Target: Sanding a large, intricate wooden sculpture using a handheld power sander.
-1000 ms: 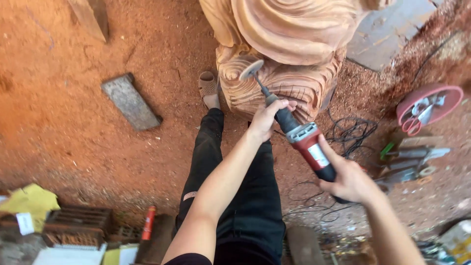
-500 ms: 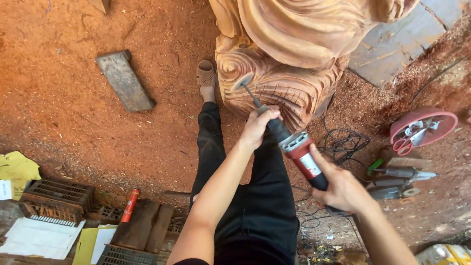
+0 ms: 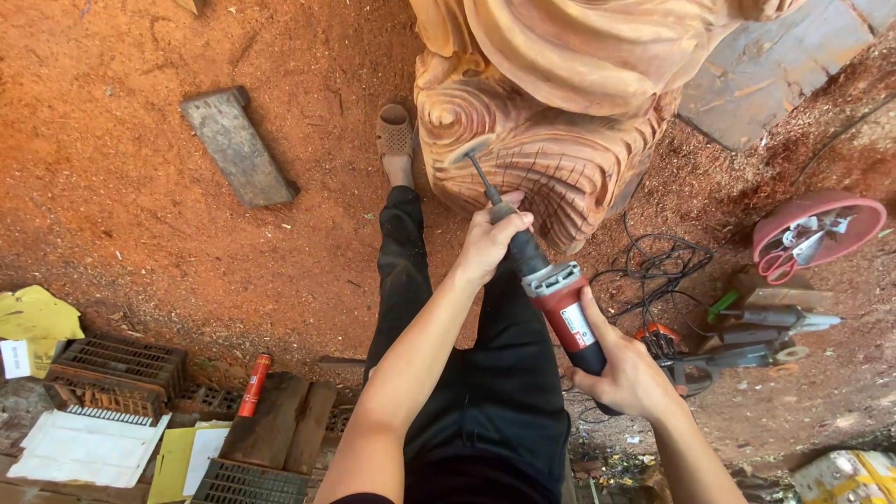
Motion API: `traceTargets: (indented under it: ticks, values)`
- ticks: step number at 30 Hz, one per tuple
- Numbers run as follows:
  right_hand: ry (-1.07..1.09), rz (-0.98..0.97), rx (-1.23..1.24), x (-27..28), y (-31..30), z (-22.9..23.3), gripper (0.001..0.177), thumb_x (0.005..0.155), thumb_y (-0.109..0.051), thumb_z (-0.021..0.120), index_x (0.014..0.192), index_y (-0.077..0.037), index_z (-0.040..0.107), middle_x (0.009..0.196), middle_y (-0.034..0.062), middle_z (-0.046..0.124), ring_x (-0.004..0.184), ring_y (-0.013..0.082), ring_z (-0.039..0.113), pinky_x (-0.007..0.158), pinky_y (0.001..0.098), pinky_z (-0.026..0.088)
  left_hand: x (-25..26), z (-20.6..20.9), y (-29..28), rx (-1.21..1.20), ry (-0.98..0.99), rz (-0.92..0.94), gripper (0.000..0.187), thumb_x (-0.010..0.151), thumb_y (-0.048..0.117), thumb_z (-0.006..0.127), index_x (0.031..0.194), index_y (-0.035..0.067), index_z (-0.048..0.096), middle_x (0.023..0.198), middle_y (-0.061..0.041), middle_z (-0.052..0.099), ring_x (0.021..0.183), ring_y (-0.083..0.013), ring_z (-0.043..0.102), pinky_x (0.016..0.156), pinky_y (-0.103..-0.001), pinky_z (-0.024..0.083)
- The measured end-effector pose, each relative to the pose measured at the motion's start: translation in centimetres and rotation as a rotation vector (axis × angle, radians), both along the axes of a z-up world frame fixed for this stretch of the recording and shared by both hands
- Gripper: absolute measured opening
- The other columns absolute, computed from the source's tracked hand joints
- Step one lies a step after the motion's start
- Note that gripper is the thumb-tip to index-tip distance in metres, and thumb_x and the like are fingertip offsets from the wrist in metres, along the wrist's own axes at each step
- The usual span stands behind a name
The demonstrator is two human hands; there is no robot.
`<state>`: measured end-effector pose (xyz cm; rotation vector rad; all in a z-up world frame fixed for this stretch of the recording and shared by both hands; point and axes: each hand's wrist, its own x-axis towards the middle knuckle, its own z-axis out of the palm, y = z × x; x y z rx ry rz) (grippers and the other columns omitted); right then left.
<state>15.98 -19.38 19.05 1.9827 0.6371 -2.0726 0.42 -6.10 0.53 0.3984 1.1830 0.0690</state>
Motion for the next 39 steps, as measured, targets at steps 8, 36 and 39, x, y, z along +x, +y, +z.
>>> traceTargets:
  ticks: [8, 36, 39]
  values:
    - [-0.001, -0.009, -0.041, -0.3, 0.2, 0.1, 0.123, 0.073, -0.030, 0.073, 0.166, -0.036, -0.006, 0.134, 0.0152, 0.064, 0.095, 0.0378, 0.073, 0.085, 0.0405, 0.053, 0.5, 0.7, 0.7, -0.047, 0.058, -0.016, 0.078, 0.077, 0.027, 0.073, 0.142, -0.011, 0.052, 0.082, -0.012, 0.070, 0.076, -0.0178, 0.065, 0.074, -0.031, 0.055]
    - [-0.002, -0.046, 0.142, -2.4, -2.0, -1.3, 0.118, 0.075, -0.031, 0.077, 0.166, -0.028, 0.003, 0.134, 0.0133, 0.062, 0.107, 0.0334, 0.066, 0.087, 0.0374, 0.048, -1.2, 0.2, -0.3, 0.096, -0.018, 0.013, 0.063, 0.078, 0.022, 0.069, 0.135, -0.005, 0.061, 0.142, -0.021, 0.061, 0.141, -0.0325, 0.052, 0.113, -0.039, 0.043]
    - [-0.034, -0.116, 0.034, -2.9, -1.4, 0.2, 0.121, 0.073, -0.034, 0.076, 0.165, -0.033, -0.002, 0.147, 0.0087, 0.059, 0.115, 0.0339, 0.068, 0.094, 0.0411, 0.050, -0.7, 0.9, -0.5, -0.005, -0.062, 0.017, 0.077, 0.080, 0.021, 0.073, 0.146, -0.008, 0.048, 0.078, -0.009, 0.068, 0.079, -0.0190, 0.064, 0.079, -0.036, 0.057]
